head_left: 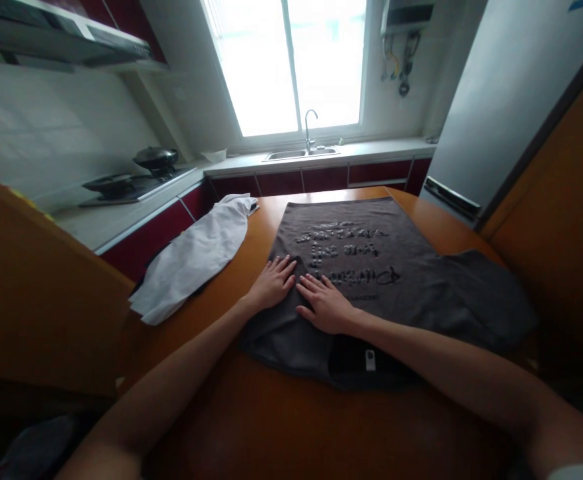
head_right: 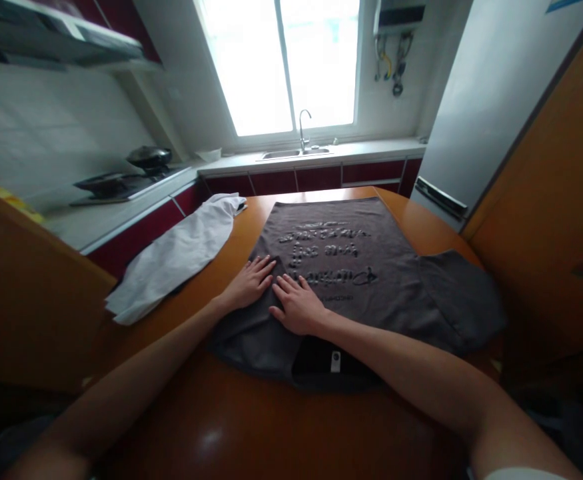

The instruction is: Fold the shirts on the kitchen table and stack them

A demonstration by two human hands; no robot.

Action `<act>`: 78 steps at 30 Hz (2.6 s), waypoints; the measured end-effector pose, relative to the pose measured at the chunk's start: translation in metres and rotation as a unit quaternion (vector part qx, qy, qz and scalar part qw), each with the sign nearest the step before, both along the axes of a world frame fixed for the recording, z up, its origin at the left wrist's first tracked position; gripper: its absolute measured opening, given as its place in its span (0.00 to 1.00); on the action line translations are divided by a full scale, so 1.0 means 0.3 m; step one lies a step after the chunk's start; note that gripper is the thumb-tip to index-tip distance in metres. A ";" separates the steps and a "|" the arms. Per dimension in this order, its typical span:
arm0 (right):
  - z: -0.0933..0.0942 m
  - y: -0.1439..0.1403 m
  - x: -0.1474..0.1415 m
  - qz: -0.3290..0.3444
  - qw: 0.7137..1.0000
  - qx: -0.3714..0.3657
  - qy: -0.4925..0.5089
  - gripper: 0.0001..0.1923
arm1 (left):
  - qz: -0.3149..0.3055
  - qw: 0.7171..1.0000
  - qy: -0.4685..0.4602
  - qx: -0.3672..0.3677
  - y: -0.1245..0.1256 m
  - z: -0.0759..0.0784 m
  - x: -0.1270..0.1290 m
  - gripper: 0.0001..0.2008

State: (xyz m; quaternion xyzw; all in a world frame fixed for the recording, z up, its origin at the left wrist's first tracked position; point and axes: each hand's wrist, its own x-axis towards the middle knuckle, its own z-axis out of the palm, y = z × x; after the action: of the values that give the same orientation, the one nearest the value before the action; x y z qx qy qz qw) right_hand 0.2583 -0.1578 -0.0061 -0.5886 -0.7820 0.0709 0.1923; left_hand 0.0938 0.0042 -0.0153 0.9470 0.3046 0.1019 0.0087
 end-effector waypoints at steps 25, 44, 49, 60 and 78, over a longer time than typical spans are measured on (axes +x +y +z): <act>-0.005 0.004 0.004 0.001 1.000 0.003 -0.001 0.33 | -0.070 0.997 0.017 -0.026 0.021 0.009 0.022 0.30; 0.004 0.001 0.002 -0.001 1.000 -0.005 -0.008 0.32 | 0.038 0.999 -0.023 0.004 0.081 0.032 -0.028 0.30; 0.007 0.001 0.003 0.002 1.000 -0.003 -0.009 0.32 | -0.061 0.996 -0.059 -0.005 0.028 0.038 0.000 0.29; 0.004 0.000 0.004 0.004 1.000 -0.003 -0.007 0.33 | -0.096 0.993 -0.015 -0.059 0.009 0.020 0.004 0.28; 0.004 0.020 0.003 0.007 0.999 -0.008 0.033 0.31 | -0.125 0.990 -0.003 -0.061 0.043 0.014 0.007 0.29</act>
State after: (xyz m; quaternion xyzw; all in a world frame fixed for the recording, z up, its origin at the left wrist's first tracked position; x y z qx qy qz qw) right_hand 0.2593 -0.1517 -0.0049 -0.5821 -0.7786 0.0978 0.2130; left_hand 0.0959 0.0170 -0.0110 0.9750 0.1894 0.0839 0.0801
